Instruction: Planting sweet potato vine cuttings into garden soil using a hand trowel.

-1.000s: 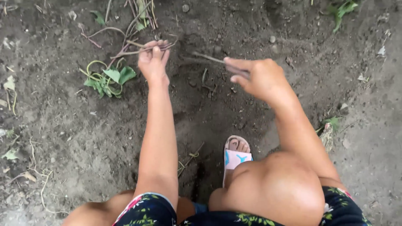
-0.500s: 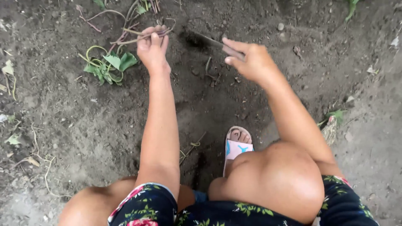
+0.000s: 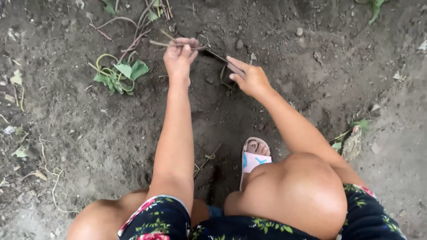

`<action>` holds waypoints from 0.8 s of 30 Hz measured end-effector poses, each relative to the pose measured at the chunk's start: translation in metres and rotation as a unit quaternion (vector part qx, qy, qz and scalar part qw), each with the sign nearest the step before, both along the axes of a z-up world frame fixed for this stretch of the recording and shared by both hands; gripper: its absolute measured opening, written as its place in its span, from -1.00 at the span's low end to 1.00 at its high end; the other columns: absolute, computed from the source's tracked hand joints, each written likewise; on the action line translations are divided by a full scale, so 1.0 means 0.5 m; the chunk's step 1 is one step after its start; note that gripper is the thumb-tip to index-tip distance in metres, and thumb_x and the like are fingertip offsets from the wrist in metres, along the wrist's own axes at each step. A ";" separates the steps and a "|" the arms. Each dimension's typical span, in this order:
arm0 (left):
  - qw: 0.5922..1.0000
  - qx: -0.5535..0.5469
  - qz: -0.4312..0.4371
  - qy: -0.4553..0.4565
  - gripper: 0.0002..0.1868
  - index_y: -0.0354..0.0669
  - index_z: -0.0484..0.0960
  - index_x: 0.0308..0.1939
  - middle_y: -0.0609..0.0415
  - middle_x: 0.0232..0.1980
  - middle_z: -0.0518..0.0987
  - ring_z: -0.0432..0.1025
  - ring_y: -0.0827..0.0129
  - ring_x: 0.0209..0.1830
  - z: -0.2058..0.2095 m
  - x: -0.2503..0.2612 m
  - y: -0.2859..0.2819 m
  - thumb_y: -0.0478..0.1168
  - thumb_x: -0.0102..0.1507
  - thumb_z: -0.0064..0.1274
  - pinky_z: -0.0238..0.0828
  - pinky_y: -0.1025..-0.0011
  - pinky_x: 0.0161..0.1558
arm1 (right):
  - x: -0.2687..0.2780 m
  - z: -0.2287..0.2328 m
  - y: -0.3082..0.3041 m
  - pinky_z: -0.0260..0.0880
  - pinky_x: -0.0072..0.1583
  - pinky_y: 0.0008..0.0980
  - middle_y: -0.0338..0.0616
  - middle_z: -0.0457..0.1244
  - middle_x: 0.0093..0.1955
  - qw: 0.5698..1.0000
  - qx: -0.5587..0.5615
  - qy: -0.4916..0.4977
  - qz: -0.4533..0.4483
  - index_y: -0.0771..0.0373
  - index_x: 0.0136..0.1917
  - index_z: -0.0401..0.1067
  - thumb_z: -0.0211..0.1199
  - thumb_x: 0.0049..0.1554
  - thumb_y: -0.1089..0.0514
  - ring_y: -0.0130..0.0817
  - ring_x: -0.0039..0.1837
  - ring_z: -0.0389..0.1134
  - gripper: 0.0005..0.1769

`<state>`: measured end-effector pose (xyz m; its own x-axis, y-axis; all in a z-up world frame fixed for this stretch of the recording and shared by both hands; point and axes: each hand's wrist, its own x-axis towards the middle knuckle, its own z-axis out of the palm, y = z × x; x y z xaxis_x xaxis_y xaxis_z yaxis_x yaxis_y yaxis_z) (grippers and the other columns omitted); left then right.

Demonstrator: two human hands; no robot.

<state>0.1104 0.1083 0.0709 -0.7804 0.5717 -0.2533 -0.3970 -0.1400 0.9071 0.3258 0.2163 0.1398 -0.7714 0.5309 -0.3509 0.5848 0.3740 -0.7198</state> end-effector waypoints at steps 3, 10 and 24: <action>0.999 -0.034 -0.013 0.016 -0.79 0.08 0.54 -0.19 0.11 -0.05 0.75 0.63 0.39 0.06 -0.024 0.012 0.021 -0.40 0.30 -0.09 0.55 0.22 0.14 | 0.025 -0.092 0.021 0.06 0.51 -0.50 -0.13 0.26 0.47 0.972 -0.168 0.122 -0.111 -0.08 0.55 0.22 0.21 0.25 0.15 -0.46 0.54 0.21 -0.38; 0.938 -0.272 -0.056 0.208 -0.81 0.06 0.69 -0.19 0.12 -0.10 0.71 0.60 0.23 0.01 -0.050 0.015 0.023 -0.36 0.33 0.03 0.57 0.14 0.08 | 0.029 -0.036 0.037 0.12 -0.32 -0.52 -0.28 0.12 -0.45 0.950 -0.219 0.051 -0.214 -0.25 0.53 0.32 0.25 0.28 0.03 -0.55 -0.43 0.03 -0.43; 0.822 -0.416 -0.160 0.355 -0.75 -0.19 0.74 -0.06 -0.11 -0.12 0.56 0.49 -0.04 -0.20 -0.185 -0.012 0.119 -0.40 0.29 -0.02 0.42 0.07 -0.25 | 0.007 0.189 0.090 -0.01 -0.39 -0.68 -0.46 0.17 -0.38 0.924 -0.226 -0.068 -0.302 -0.30 0.61 0.20 0.11 0.33 -0.09 -0.65 -0.42 0.02 -0.41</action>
